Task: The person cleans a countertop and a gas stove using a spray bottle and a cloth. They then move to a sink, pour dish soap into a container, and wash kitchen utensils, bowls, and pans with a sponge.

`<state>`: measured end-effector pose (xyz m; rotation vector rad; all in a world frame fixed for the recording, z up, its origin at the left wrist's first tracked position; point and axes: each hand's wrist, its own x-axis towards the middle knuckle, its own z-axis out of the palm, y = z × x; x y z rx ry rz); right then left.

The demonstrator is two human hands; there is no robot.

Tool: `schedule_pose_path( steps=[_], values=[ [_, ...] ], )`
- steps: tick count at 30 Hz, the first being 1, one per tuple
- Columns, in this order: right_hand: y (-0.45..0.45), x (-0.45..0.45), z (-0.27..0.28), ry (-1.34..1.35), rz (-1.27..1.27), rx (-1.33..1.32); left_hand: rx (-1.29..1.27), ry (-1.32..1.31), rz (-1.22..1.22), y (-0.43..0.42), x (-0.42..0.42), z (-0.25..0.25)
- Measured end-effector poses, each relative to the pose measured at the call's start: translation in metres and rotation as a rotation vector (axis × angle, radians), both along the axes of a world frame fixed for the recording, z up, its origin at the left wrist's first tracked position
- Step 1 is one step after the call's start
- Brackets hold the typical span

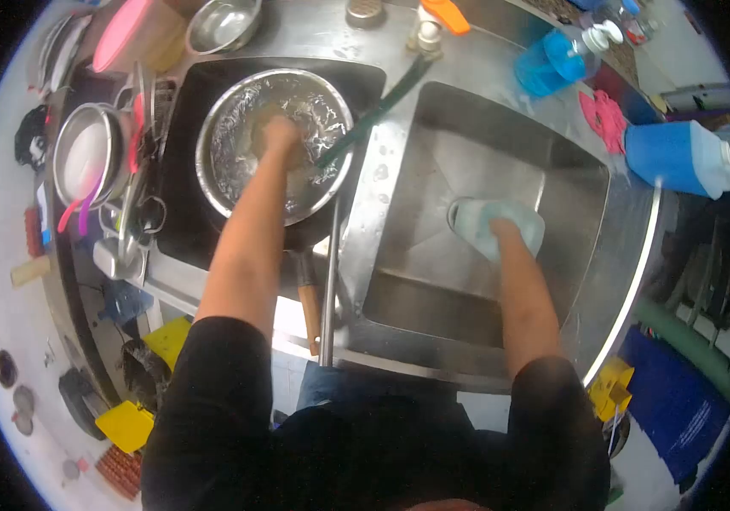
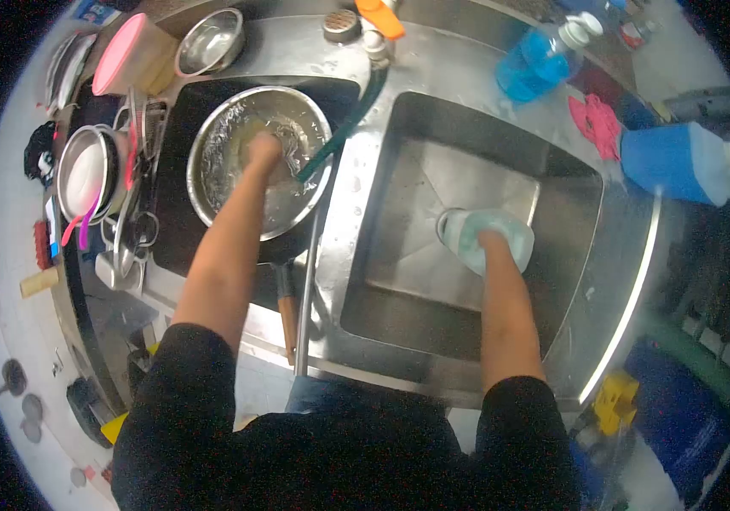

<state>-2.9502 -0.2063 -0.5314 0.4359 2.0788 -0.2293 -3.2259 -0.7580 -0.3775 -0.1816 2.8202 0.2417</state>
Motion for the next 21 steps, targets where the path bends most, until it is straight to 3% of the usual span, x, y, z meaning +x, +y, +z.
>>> schedule_pose_path(
  steps=[1,3,5,7,9,10,11,13,14,16,19,21],
  values=[
    [0.004,-0.006,0.027,0.050,-0.054,-0.042,0.087,-0.041,0.086,0.007,0.004,0.025],
    [0.020,-0.011,0.030,0.120,-0.090,0.005,0.238,-0.024,0.191,0.013,0.017,0.066],
    [0.044,-0.019,0.034,0.202,-0.176,0.072,0.829,0.007,0.400,0.016,0.030,0.086],
    [0.055,-0.033,0.059,0.288,-0.282,0.107,1.183,-0.036,0.446,-0.007,0.032,0.078],
    [0.069,-0.053,0.064,0.457,-0.472,0.177,1.198,-0.090,0.451,-0.006,0.058,0.124],
    [0.082,-0.059,0.055,0.539,-0.400,0.219,1.237,-0.091,0.469,-0.007,0.071,0.140],
    [0.102,-0.066,0.036,0.617,-0.325,0.260,1.274,-0.092,0.490,-0.007,0.086,0.156],
    [0.159,-0.107,-0.052,0.512,-0.345,0.221,1.303,-0.136,0.564,0.013,0.122,0.209],
    [0.163,-0.114,-0.054,0.513,-0.350,0.213,1.329,-0.106,0.593,0.022,0.139,0.222],
    [0.168,-0.118,-0.042,0.761,-1.030,-0.409,1.337,-0.124,0.658,0.052,0.177,0.259],
    [0.118,-0.109,0.075,0.515,-0.961,-0.782,1.361,-0.303,0.675,0.095,0.231,0.286],
    [0.105,-0.099,0.114,0.442,-1.024,-0.993,1.449,-0.399,0.628,0.125,0.259,0.276]
  ],
)
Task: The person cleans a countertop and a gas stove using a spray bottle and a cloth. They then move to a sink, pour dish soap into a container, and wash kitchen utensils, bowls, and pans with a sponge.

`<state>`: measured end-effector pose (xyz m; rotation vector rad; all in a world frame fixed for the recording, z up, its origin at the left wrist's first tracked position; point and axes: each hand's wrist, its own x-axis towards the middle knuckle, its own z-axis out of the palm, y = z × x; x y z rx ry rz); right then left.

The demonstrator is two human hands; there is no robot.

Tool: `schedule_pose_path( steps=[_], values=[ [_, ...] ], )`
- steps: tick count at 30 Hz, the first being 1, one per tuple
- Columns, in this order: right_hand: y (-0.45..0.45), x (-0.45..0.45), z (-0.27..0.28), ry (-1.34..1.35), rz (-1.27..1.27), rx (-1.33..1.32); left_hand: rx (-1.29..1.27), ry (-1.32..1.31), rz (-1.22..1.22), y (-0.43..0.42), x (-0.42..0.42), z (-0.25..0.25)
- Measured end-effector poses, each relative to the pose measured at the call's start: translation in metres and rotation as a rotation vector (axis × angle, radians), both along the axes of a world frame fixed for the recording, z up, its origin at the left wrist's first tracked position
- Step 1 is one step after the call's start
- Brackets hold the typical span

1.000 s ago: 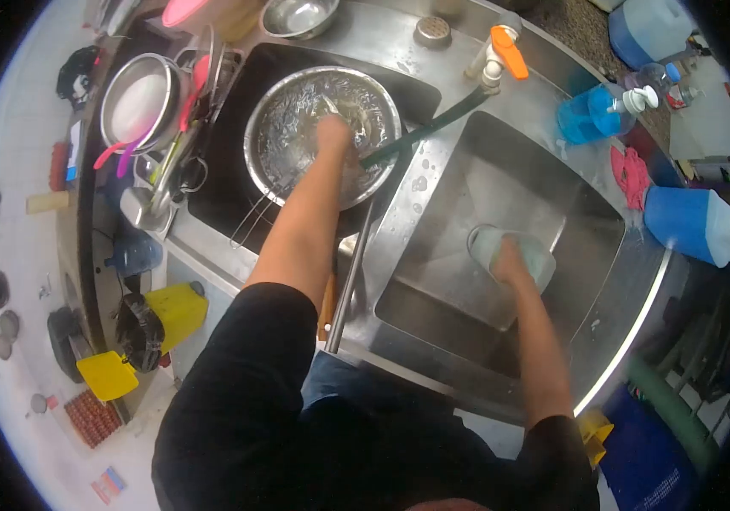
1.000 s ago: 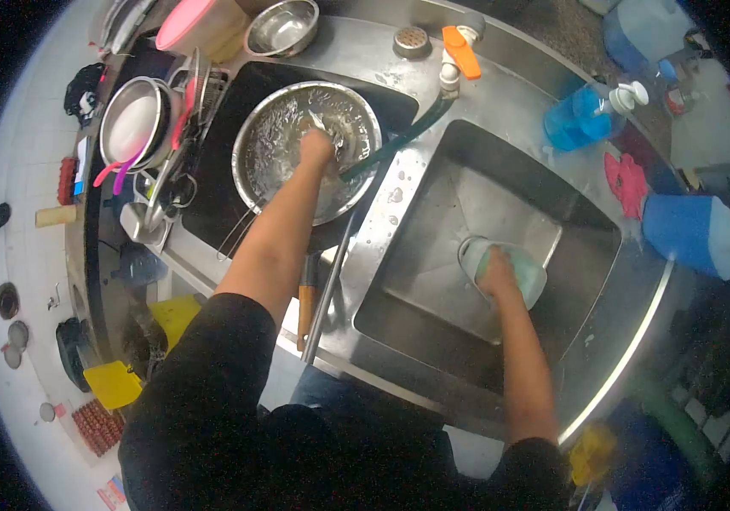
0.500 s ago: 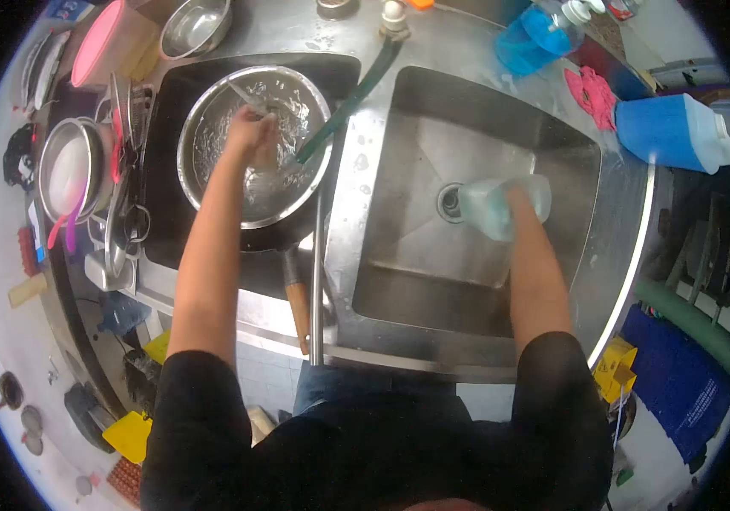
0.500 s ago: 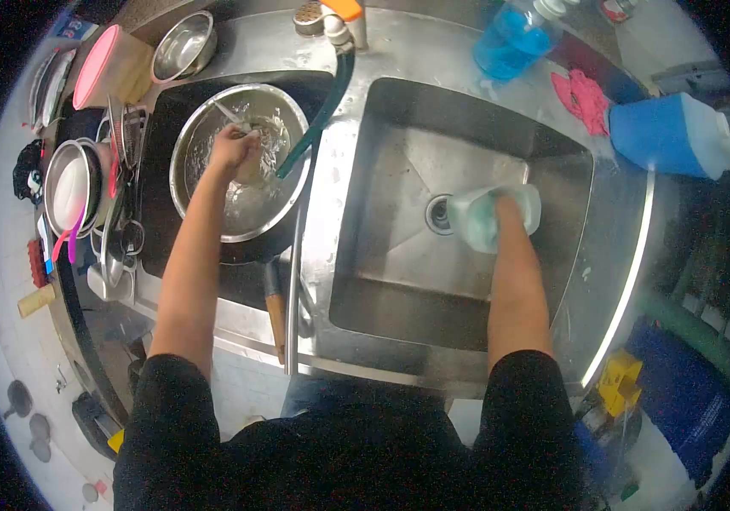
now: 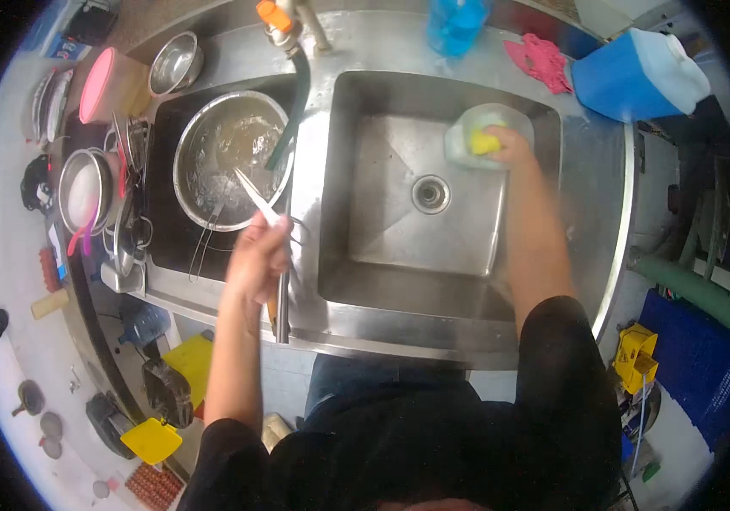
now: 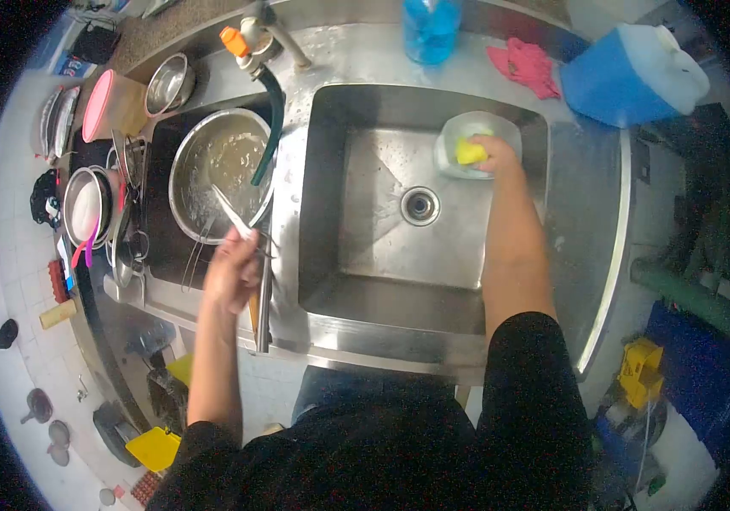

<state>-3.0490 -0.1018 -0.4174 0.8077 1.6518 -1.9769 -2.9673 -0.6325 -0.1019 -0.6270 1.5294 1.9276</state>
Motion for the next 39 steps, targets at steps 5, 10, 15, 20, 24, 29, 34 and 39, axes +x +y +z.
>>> schedule_pose_path(
  steps=[5,10,15,20,24,29,34,39],
  values=[
    [-0.017,0.016,0.046,-0.083,-0.233,-0.270,0.035,-0.104,-0.005,0.061,0.046,-0.050],
    [-0.102,0.103,0.184,0.254,-0.068,-0.253,0.092,-0.050,-0.022,0.119,0.057,-0.103],
    [-0.181,0.164,0.213,0.187,0.076,0.181,0.183,0.065,0.018,0.173,0.055,-0.136],
    [-0.185,0.169,0.192,0.074,0.045,0.182,-0.113,0.234,-0.425,0.168,0.072,-0.148],
    [-0.152,0.165,0.224,0.204,0.480,0.244,0.069,0.034,-0.407,0.156,0.083,-0.115],
    [-0.188,0.181,0.247,0.824,0.433,1.151,-0.066,0.005,-0.529,0.154,0.072,-0.119],
    [-0.217,0.180,0.225,0.776,0.574,1.088,0.004,0.112,-0.433,0.161,0.066,-0.096],
    [-0.207,0.135,0.226,0.635,0.313,1.279,0.046,0.014,-0.572,0.142,0.048,-0.106]
  ],
)
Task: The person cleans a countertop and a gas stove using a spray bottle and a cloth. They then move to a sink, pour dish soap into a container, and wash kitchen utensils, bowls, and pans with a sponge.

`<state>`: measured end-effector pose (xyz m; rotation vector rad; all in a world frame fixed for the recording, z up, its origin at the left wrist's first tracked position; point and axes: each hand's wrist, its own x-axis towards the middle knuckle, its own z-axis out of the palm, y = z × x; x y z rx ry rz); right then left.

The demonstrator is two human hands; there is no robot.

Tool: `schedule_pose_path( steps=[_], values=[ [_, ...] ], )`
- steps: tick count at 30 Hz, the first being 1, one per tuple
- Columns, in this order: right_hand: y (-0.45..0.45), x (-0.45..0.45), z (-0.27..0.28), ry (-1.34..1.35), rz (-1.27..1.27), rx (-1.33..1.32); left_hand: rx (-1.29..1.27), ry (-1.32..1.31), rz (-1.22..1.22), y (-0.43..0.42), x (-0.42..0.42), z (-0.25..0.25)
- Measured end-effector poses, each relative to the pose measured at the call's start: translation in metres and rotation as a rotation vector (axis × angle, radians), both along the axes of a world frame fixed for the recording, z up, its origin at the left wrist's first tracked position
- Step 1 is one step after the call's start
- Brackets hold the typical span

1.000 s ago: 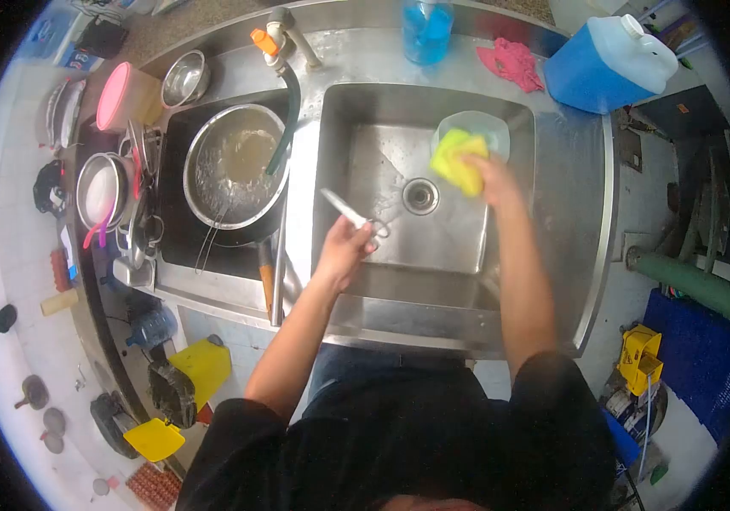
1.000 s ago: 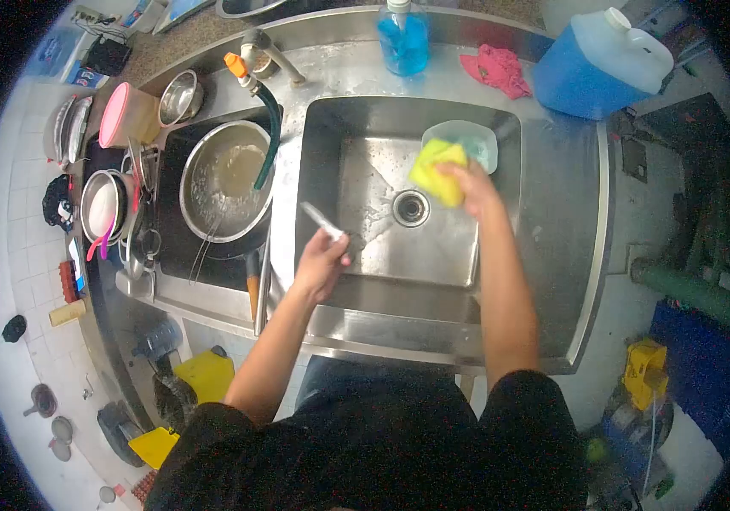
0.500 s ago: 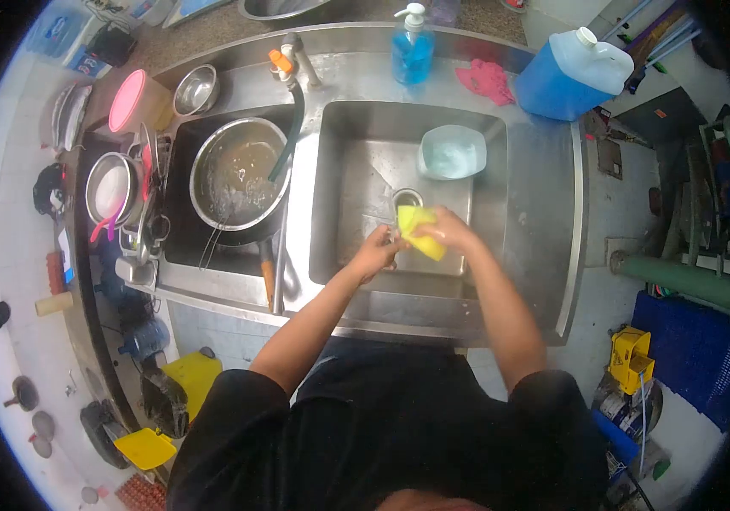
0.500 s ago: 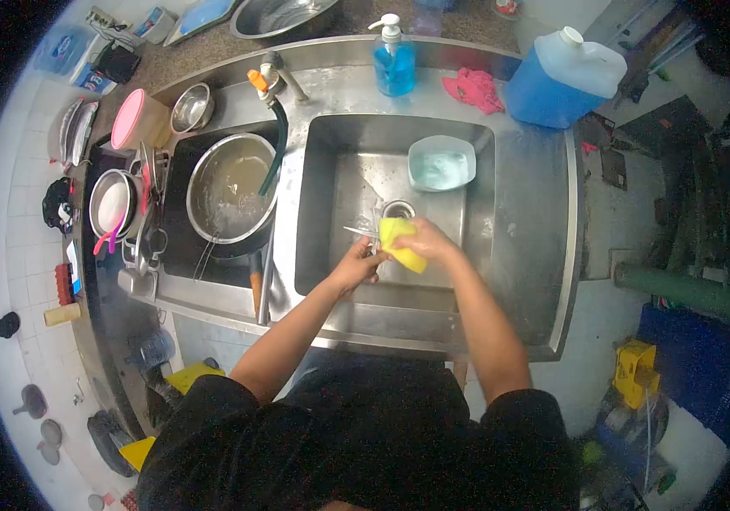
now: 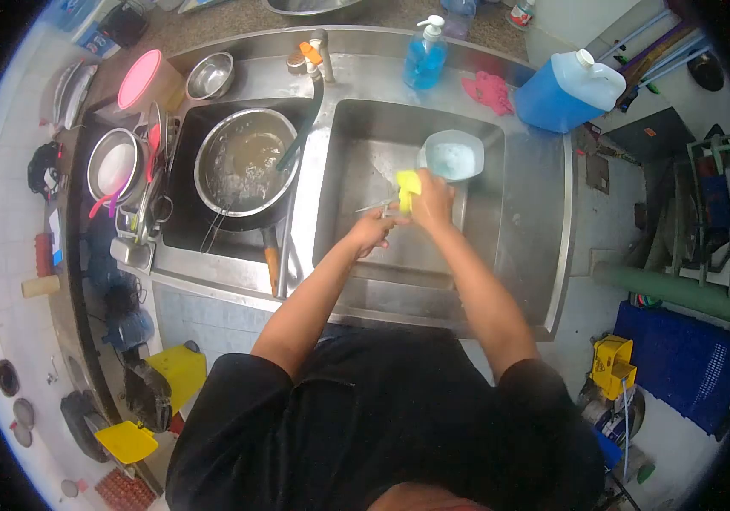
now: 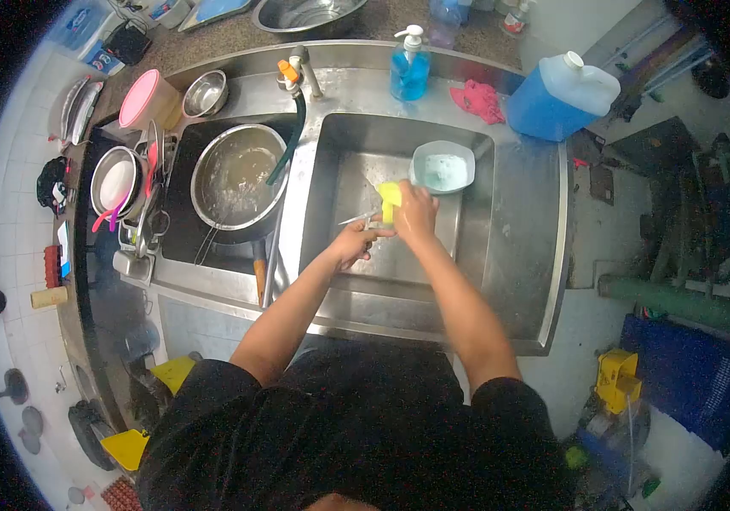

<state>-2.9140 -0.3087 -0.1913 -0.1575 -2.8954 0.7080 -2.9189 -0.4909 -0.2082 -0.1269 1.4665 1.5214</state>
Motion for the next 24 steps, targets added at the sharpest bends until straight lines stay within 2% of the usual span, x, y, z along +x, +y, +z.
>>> schedule_pose_path(
  steps=[1,3,5,7,9,11,12,13,14,15,17,18,20,23,24],
  values=[
    [-0.005,0.000,0.014,0.006,0.006,0.005,0.057,-0.013,0.066,-0.001,-0.003,0.009],
    [-0.022,0.009,0.038,0.087,0.161,-0.165,0.049,-0.002,0.100,0.002,-0.005,0.013],
    [-0.035,0.020,0.033,0.136,0.243,-0.115,-0.033,0.024,0.160,0.001,-0.009,-0.009],
    [-0.046,0.030,0.041,0.268,0.379,-0.096,0.072,-0.022,0.150,-0.004,-0.010,-0.012],
    [-0.050,0.027,0.035,0.261,0.390,-0.120,0.116,0.168,0.100,-0.005,0.000,-0.013],
    [-0.045,0.015,0.020,0.157,0.456,0.041,0.087,0.095,0.021,-0.001,0.006,-0.003],
    [-0.039,0.006,0.014,0.160,0.450,0.040,0.002,0.085,0.042,0.000,0.009,0.003],
    [-0.029,-0.005,0.010,0.090,0.329,0.106,-0.080,0.078,0.062,0.002,0.008,0.010],
    [-0.023,-0.011,0.005,0.014,0.210,0.170,-0.009,0.080,0.063,0.002,0.008,0.016],
    [-0.023,-0.015,0.007,0.010,0.210,0.170,-0.008,0.076,0.062,0.003,0.009,0.017],
    [-0.023,-0.022,0.012,0.106,0.018,-0.186,0.035,-0.020,0.096,0.006,0.002,0.020],
    [-0.027,-0.019,0.006,0.105,0.025,-0.185,0.037,-0.020,0.103,0.004,-0.002,0.032],
    [-0.034,-0.003,-0.013,0.064,0.529,0.052,-0.129,-0.023,-0.059,0.001,-0.009,0.063],
    [-0.015,-0.009,0.004,-0.057,0.512,0.205,-0.007,-0.008,-0.014,0.003,-0.002,-0.002],
    [-0.009,-0.014,0.016,-0.094,0.473,0.222,-0.007,-0.009,-0.025,0.003,-0.001,0.006]
  ],
)
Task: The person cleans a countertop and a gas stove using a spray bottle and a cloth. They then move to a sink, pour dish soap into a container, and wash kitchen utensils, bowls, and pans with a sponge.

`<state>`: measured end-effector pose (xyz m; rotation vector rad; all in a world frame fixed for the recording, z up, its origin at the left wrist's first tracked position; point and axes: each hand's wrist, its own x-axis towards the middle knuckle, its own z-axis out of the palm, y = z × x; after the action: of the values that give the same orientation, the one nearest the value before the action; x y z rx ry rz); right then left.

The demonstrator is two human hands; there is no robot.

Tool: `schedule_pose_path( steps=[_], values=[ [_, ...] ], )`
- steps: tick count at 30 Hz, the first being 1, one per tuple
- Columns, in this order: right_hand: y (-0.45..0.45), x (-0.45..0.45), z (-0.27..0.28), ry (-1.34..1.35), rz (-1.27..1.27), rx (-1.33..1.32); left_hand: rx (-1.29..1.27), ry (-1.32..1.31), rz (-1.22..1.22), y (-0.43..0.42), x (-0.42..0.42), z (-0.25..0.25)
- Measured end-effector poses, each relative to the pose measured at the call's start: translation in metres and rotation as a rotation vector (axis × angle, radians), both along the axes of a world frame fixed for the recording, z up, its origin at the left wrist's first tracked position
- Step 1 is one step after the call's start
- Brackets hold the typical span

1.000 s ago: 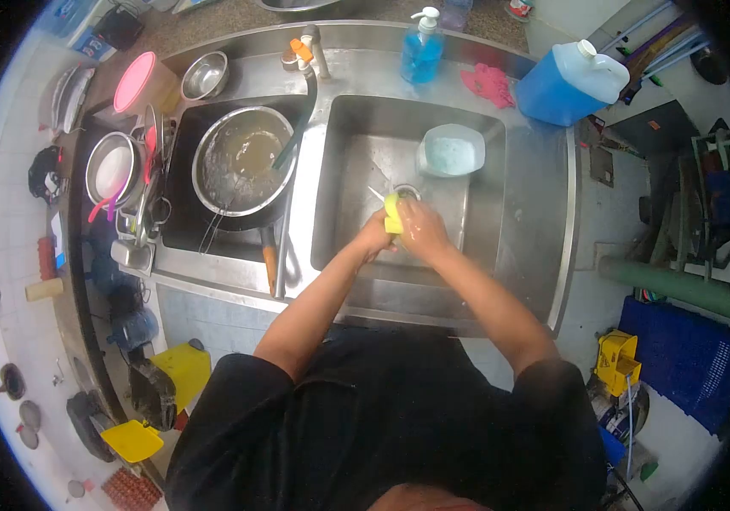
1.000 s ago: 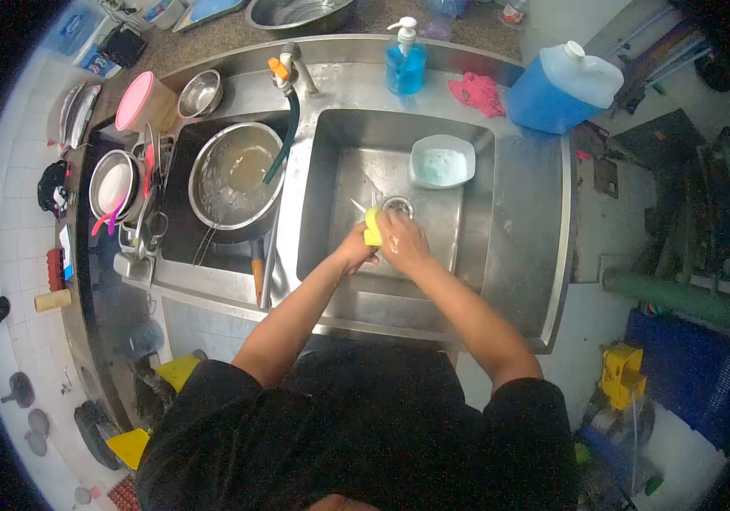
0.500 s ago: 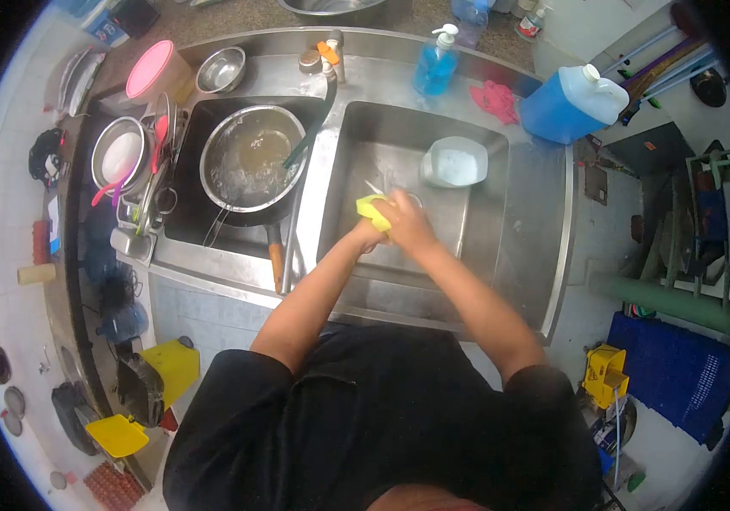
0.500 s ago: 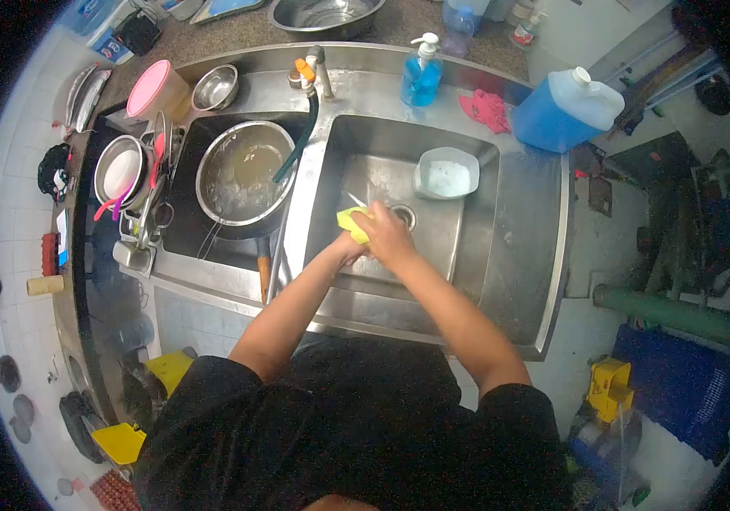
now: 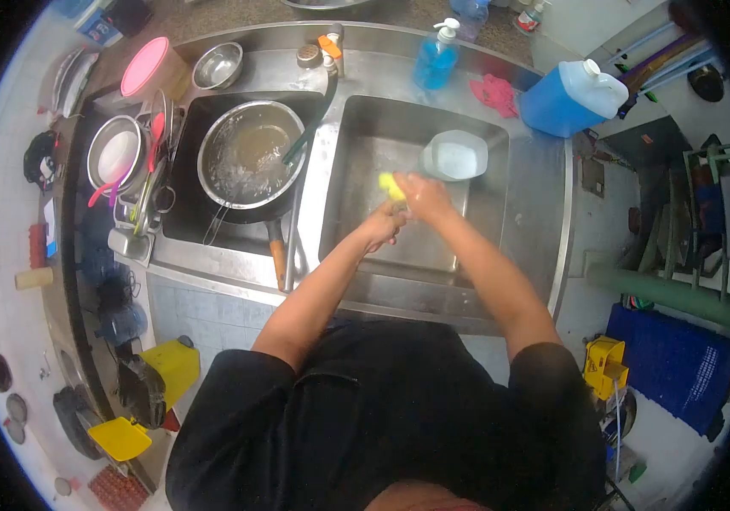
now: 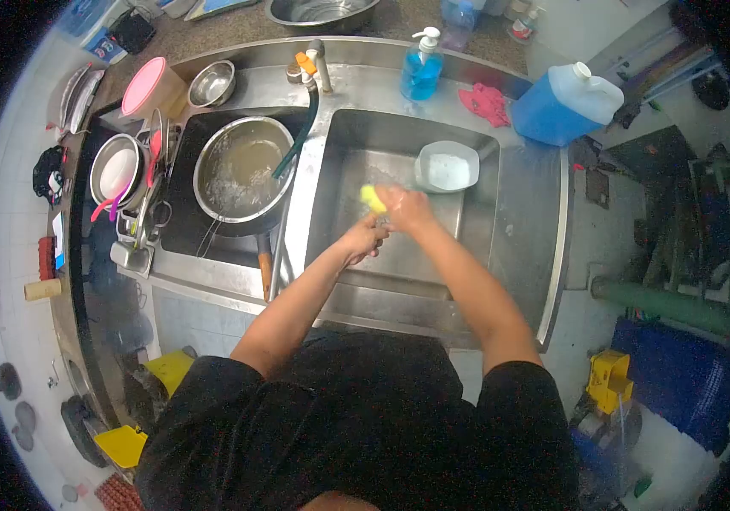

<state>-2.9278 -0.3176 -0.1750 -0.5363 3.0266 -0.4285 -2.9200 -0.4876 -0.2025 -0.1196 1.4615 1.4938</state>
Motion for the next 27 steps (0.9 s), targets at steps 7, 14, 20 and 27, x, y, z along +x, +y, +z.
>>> schedule_pose_path(
  steps=[7,14,20,27],
  values=[
    [0.028,-0.012,-0.040,-0.117,-0.755,-0.552,0.136,-0.038,0.140,-0.004,-0.017,0.011],
    [0.006,0.043,0.001,-0.276,-0.413,-0.698,0.202,0.051,0.225,-0.001,-0.003,0.000],
    [0.049,0.030,-0.036,-0.110,-0.916,-1.031,0.370,-0.192,0.335,-0.023,-0.007,0.016],
    [0.045,0.036,0.062,-0.229,-0.891,-1.299,-0.205,0.542,0.468,-0.014,-0.007,-0.022]
  ],
)
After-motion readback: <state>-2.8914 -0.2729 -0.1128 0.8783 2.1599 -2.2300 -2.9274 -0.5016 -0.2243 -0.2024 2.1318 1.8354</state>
